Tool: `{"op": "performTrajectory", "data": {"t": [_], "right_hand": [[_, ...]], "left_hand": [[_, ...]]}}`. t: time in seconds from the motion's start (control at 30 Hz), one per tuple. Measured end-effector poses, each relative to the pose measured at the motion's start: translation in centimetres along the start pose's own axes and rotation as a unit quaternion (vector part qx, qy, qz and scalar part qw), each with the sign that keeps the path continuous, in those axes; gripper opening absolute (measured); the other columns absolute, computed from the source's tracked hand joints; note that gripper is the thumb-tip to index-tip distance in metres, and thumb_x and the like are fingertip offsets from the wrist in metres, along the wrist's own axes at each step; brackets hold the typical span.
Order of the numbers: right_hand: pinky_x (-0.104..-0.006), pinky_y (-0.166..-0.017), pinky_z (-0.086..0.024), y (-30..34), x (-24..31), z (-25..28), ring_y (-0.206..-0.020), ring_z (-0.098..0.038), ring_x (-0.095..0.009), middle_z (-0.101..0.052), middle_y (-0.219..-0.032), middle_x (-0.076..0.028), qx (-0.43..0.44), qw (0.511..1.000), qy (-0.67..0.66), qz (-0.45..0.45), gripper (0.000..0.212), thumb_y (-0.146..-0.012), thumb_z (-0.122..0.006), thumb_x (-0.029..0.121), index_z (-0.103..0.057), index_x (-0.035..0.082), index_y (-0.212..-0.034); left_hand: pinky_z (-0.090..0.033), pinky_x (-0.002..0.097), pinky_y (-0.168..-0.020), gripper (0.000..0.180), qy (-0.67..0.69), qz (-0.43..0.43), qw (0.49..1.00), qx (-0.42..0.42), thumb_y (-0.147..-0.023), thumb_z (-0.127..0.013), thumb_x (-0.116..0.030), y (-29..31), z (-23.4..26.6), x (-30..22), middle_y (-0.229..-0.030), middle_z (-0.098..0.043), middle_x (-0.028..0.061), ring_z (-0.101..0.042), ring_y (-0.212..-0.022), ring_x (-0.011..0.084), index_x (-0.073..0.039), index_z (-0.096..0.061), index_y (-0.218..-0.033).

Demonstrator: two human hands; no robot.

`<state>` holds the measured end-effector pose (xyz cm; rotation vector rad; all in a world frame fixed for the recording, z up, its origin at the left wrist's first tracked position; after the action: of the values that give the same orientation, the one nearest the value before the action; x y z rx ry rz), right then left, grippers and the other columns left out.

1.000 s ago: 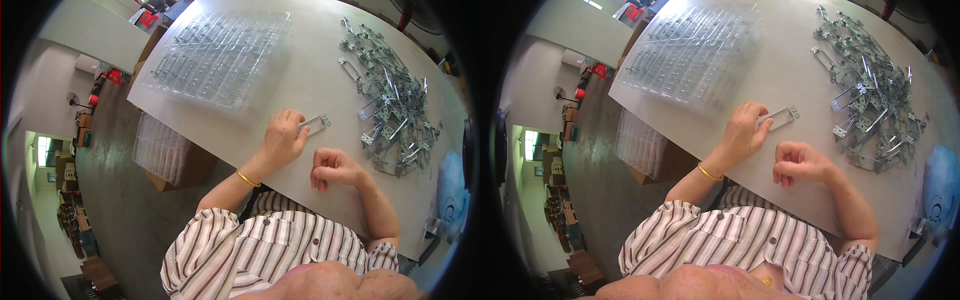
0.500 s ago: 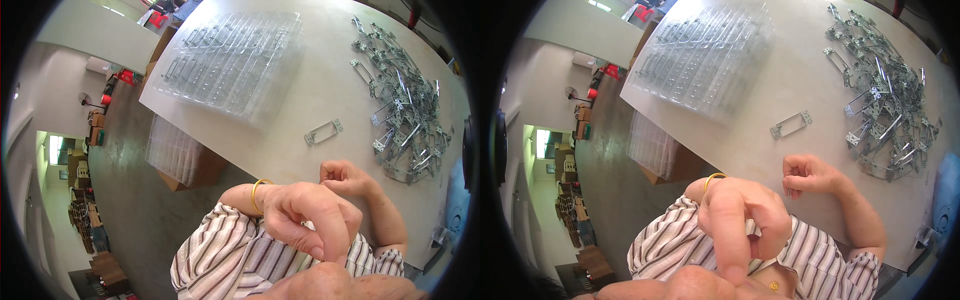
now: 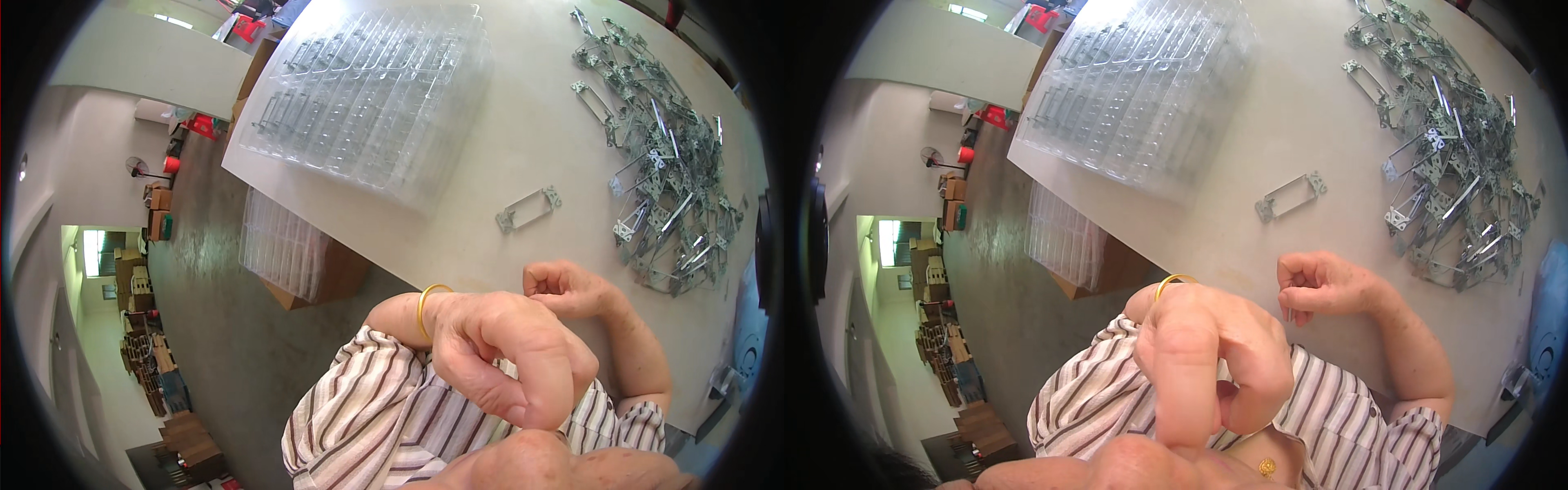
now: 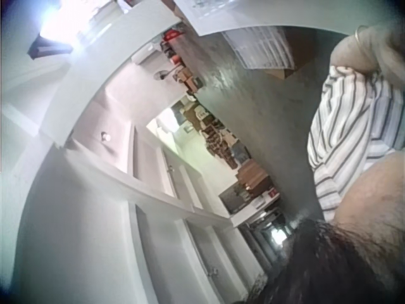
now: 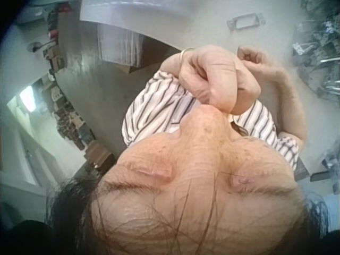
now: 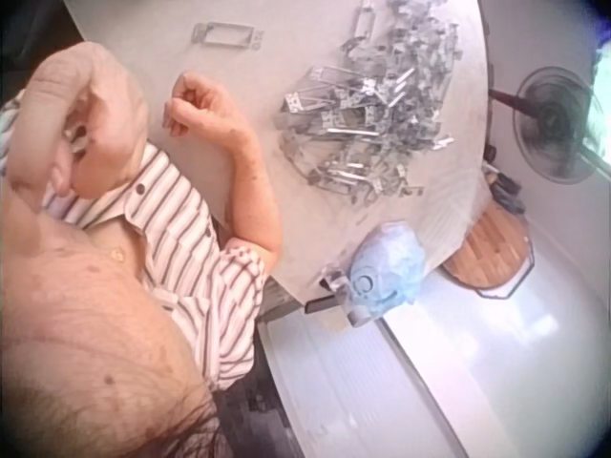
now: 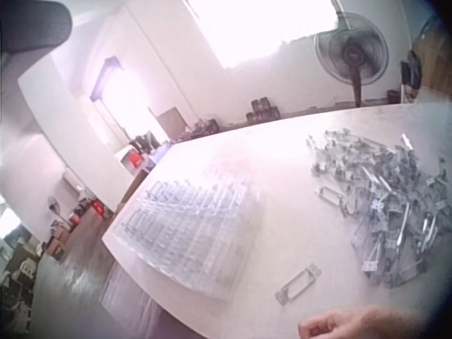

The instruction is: The person assembles metal hardware pieces by connecting metal plates and wire brackets together by hand, then places the assembled pieces into compartments of a clear plastic tray.

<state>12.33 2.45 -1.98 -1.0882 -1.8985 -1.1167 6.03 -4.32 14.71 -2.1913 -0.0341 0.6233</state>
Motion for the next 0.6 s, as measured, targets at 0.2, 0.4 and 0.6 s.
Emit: {"op": "performTrajectory", "data": {"t": [0.2, 0.4, 0.6], "right_hand": [[-0.0259, -0.063, -0.054, 0.1, 0.4, -0.1, -0.071, -0.068, -0.012, -0.07, -0.081, -0.006, 0.004, 1.0, 0.014, 0.002, 0.016, -0.095, -0.063, 0.015, -0.054, 0.004, -0.089], [-0.0254, -0.062, -0.052, 0.0, 0.2, -0.4, -0.07, -0.067, -0.011, -0.07, -0.08, -0.006, 0.01, 1.0, -0.008, -0.005, 0.015, -0.094, -0.063, 0.014, -0.054, 0.004, -0.089], [-0.0258, -0.062, -0.053, -0.6, -0.6, 0.7, -0.07, -0.067, -0.012, -0.07, -0.081, -0.007, 0.003, 0.999, -0.011, 0.03, 0.015, -0.094, -0.063, 0.013, -0.053, 0.004, -0.087]], "left_hand": [[-0.047, 0.0327, -0.063, 0.012, -0.006, 0.08, 0.996, -0.032, -0.095, -0.061, -0.002, 0.9, 0.1, 0.3, -0.09, -0.063, 0.0117, -0.057, -0.076, 0.0222, 0.003, -0.064, -0.106], [-0.048, 0.0339, -0.061, 0.013, -0.024, 0.005, 1.0, 0.017, -0.094, -0.061, -0.003, 0.1, -0.1, -0.3, -0.093, -0.065, 0.0121, -0.059, -0.073, 0.0218, 0.003, -0.063, -0.105], [-0.04, 0.0336, -0.048, 0.014, -0.432, 0.014, 0.902, -0.014, -0.093, -0.061, -0.009, -1.7, -0.6, 1.5, -0.074, -0.054, 0.0081, -0.05, -0.054, 0.0198, 0.004, -0.061, -0.098]]}}
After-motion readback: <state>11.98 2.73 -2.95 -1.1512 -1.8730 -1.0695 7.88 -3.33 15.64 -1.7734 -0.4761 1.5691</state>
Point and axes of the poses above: each hand's wrist, its own y-axis away from the middle knuckle, its own z-axis out of the back of the hand, x = y × z, the point moved 6 cm from there along -y, towards the middle knuckle
